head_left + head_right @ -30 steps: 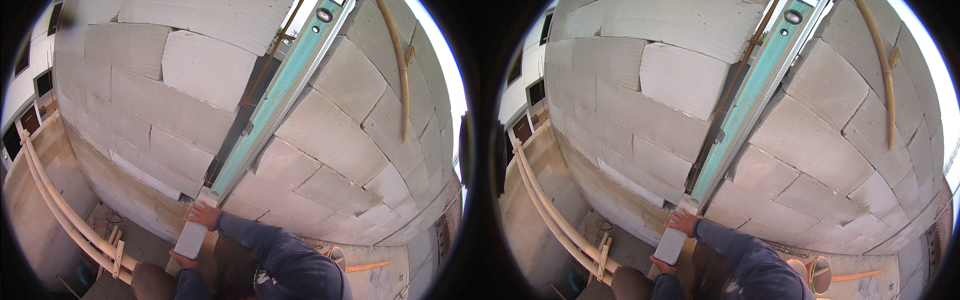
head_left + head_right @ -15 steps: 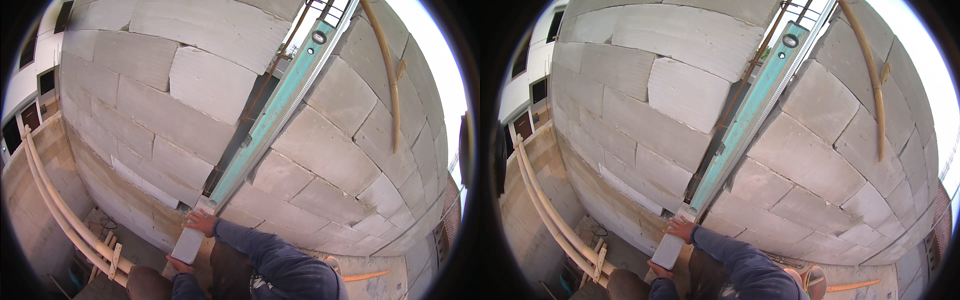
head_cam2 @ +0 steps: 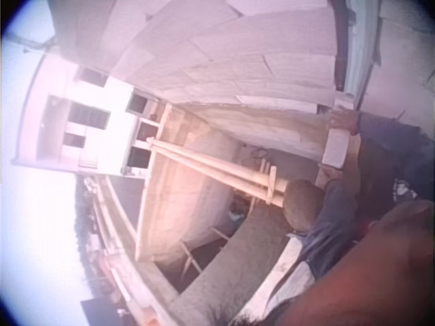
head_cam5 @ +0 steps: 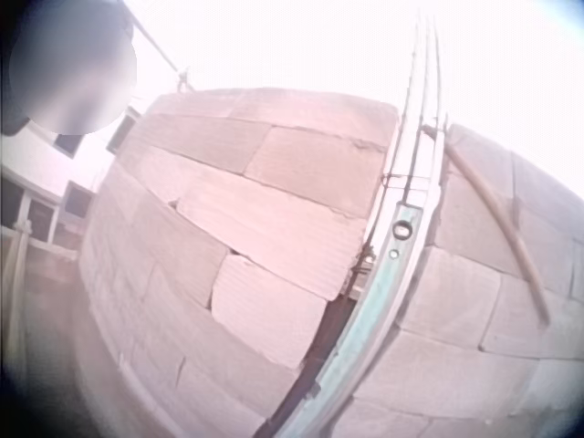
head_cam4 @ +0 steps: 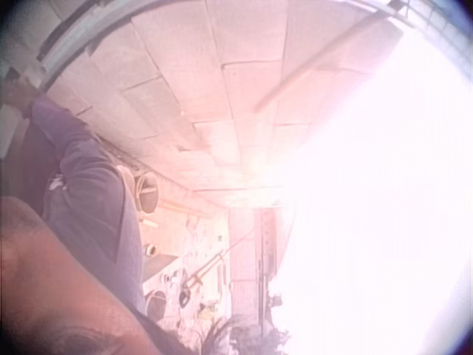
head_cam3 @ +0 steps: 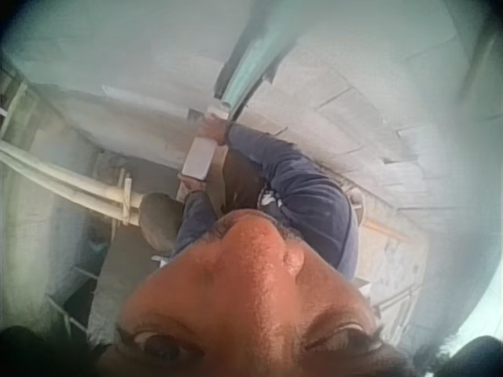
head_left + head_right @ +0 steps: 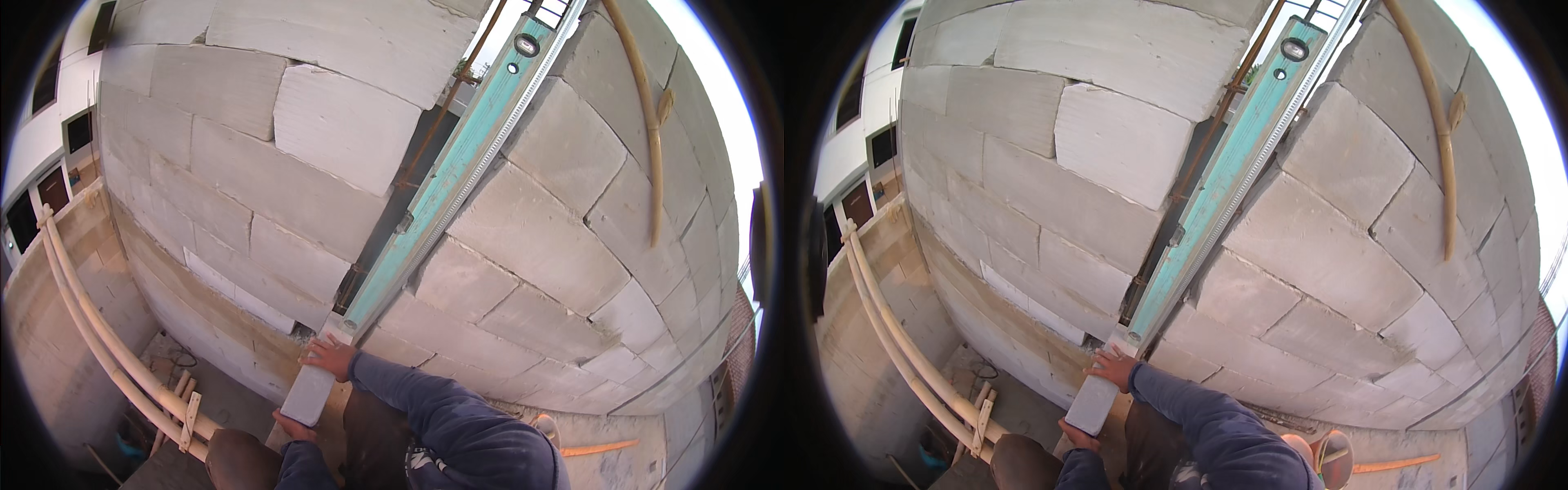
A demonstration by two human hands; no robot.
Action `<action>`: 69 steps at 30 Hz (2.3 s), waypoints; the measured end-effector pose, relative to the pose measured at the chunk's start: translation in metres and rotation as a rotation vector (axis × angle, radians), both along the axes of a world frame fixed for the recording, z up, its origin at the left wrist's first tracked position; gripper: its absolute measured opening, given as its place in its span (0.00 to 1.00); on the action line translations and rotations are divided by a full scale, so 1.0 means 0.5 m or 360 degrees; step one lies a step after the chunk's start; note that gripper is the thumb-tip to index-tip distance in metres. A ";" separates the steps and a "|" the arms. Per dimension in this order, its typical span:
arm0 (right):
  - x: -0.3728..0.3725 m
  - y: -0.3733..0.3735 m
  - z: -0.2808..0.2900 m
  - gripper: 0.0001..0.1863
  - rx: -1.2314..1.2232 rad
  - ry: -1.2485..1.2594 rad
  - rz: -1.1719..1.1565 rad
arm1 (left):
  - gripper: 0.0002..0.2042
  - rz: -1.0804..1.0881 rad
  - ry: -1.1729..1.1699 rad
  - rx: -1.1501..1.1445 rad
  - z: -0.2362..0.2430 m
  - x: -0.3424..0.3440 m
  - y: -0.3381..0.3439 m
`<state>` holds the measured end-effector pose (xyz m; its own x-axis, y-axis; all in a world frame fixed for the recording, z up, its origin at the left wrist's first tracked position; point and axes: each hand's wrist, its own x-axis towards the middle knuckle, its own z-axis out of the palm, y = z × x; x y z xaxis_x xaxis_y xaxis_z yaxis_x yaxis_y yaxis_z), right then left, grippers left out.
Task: The person secures a metal channel to a cinder block wall using wire ties and pliers, then checks alignment with a spirit level. They place a cinder block against the wall to support the channel and adjust its position before removing the block and rechecking the level.
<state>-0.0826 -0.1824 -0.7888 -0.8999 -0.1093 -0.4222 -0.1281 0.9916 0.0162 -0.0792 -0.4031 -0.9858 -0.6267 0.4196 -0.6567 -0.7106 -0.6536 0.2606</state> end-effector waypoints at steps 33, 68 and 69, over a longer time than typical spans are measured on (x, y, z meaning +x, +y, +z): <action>0.091 0.217 1.016 0.38 0.0023 0.2845 -0.0399 | 0.41 -0.1163 0.2403 -0.2125 0.319 -0.077 0.036; 0.059 0.193 1.038 0.51 -0.0068 0.2767 -0.0503 | 0.53 -0.1295 0.2469 -0.2353 0.275 -0.043 0.044; 0.063 0.195 1.040 0.51 -0.0071 0.2773 -0.0510 | 0.53 -0.1299 0.2469 -0.2343 0.278 -0.040 0.046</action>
<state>-0.0510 -0.0848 -0.2690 -0.2460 0.1609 0.9558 0.1877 0.9754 -0.1159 -0.0990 -0.3803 -0.8469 -0.7927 0.6096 0.0040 0.5091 0.6585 0.5543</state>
